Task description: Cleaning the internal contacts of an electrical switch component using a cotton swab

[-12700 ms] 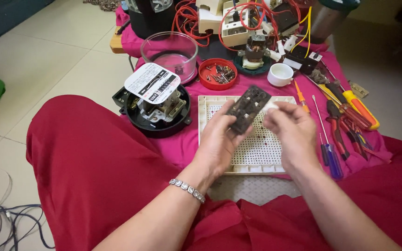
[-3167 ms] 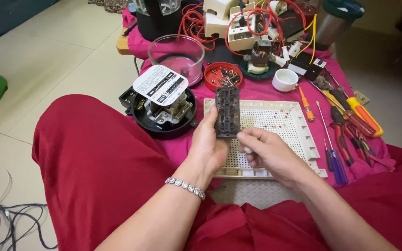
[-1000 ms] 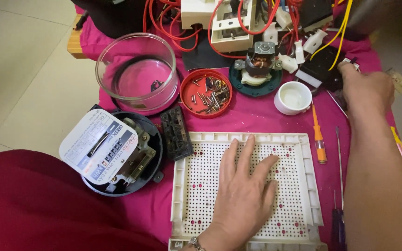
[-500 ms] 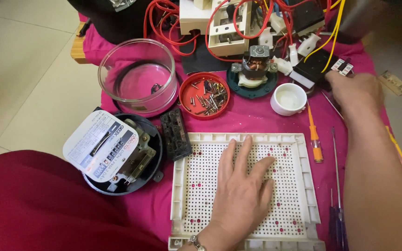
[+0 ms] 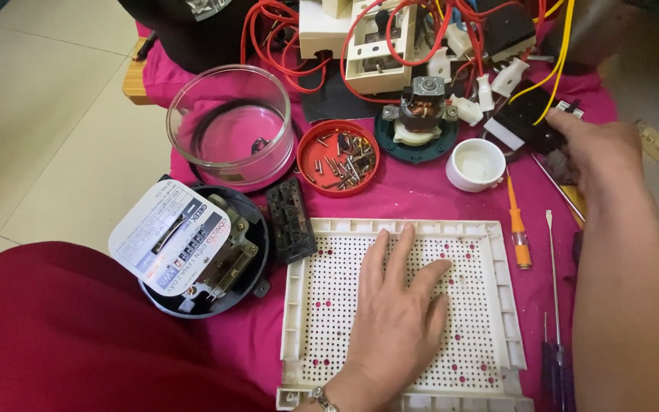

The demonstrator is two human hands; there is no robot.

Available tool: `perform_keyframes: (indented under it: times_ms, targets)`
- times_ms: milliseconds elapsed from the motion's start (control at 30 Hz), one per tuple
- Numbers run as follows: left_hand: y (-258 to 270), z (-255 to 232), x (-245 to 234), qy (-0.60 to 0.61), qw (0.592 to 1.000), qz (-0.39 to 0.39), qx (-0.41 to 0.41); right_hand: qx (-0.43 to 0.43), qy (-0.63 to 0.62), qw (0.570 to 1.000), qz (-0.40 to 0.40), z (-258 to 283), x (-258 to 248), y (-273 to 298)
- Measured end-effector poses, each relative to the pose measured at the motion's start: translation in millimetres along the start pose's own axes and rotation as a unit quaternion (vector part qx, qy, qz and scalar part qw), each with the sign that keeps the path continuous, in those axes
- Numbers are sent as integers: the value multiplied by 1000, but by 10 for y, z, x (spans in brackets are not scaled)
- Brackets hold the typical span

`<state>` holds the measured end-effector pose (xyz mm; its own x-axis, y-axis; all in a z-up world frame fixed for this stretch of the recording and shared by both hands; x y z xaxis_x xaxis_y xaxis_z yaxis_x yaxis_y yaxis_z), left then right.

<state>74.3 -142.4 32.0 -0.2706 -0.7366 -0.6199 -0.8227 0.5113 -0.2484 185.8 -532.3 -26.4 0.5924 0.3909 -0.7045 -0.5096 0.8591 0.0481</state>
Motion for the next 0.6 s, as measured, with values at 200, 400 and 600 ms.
perform_keyframes:
  times_ms: [200,400,600]
  targets:
    - [15,-33,-55,12,1000,-18,10,81,-9,997,8,48,-35,140]
    - [9,-2,-20,13,1000,-2,-1,87,-97,991,9,145,-163,437]
    - [13,-2,-34,26,1000,3,-3,67,-281,954,82,249,-224,668]
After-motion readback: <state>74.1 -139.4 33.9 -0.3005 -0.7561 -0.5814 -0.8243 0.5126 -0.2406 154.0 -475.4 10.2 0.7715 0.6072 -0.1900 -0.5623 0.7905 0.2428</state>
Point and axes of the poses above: each hand's wrist, its own y-axis away from the middle knuckle, its own x-axis out of the palm, z = x × y, the point moved 9 cm from there along -y, towards the middle knuckle, and after that the axes turned 8 degrees about y, right-handed, at the moved point
